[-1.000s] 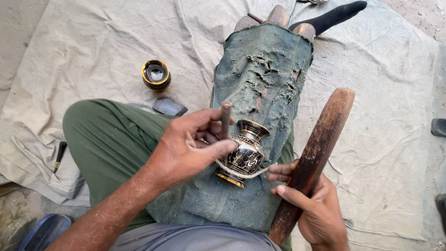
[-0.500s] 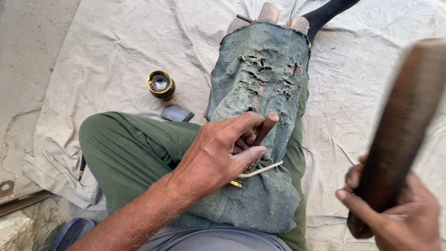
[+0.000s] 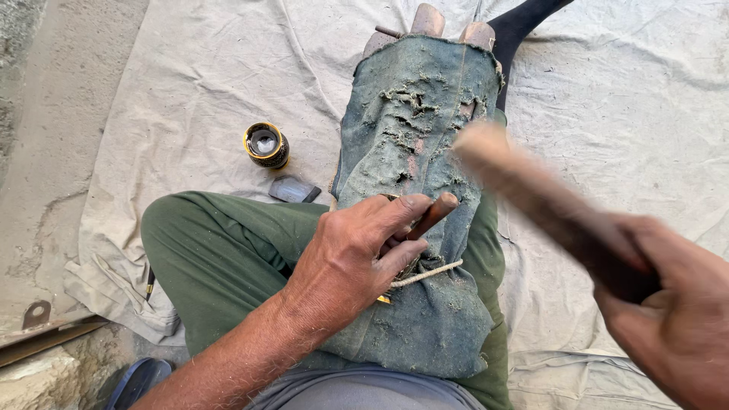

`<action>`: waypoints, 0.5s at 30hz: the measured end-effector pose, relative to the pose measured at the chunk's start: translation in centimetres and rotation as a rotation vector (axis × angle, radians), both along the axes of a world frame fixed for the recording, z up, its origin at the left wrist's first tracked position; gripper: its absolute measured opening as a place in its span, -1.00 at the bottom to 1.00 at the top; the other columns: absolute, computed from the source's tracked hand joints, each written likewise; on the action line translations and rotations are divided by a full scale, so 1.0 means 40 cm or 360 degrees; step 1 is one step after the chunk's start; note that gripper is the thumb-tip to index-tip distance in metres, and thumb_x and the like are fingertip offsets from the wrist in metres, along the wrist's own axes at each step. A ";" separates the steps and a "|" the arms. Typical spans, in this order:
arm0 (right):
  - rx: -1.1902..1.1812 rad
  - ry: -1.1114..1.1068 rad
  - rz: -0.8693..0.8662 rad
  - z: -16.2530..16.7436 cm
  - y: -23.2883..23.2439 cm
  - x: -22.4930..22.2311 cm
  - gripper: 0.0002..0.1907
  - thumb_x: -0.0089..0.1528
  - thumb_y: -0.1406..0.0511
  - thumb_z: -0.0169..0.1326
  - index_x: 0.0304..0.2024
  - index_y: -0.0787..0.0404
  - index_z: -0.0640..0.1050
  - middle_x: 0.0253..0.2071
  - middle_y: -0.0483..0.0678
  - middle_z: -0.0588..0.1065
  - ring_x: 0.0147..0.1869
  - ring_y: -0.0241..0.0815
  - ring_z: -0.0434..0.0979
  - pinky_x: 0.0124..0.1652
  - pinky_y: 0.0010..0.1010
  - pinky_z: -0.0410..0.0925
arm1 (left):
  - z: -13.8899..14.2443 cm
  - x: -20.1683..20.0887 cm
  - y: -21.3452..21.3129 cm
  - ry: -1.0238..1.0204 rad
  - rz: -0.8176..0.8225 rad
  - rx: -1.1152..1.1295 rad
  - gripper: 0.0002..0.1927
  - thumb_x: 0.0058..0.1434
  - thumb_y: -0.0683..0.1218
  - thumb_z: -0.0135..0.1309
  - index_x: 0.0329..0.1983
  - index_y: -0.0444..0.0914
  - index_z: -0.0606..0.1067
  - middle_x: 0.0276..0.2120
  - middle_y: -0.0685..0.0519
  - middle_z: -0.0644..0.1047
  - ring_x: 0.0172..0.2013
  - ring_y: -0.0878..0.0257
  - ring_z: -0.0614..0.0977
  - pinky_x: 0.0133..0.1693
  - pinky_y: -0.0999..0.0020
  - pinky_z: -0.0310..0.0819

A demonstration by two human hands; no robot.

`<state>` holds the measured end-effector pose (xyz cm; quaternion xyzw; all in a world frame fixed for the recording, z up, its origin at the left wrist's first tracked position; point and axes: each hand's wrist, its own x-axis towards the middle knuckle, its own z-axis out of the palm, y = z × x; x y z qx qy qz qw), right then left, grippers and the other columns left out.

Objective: The person sits on the ground with a sandbag on their lap and embosses a decorative pattern into a small brass vessel. They hold a punch against the metal with one hand and strike it with a wooden mallet in the other, repositioning the punch and rotating the vessel to work different areas of the pattern.

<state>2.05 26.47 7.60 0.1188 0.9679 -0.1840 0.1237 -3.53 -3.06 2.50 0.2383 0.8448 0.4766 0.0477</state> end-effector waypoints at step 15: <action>0.0259 -0.0017 0.0092 0.024 -0.048 -0.040 -0.63 0.14 0.40 0.24 0.01 0.17 0.53 -0.35 -0.06 0.56 -0.35 -0.22 0.67 -0.24 -0.36 0.52 | 0.002 0.008 0.007 0.0009 0.0101 0.0005 -0.51 0.15 -0.12 0.32 0.15 -0.22 0.49 -0.26 -0.05 0.62 -0.31 0.09 0.69 -0.26 0.24 0.61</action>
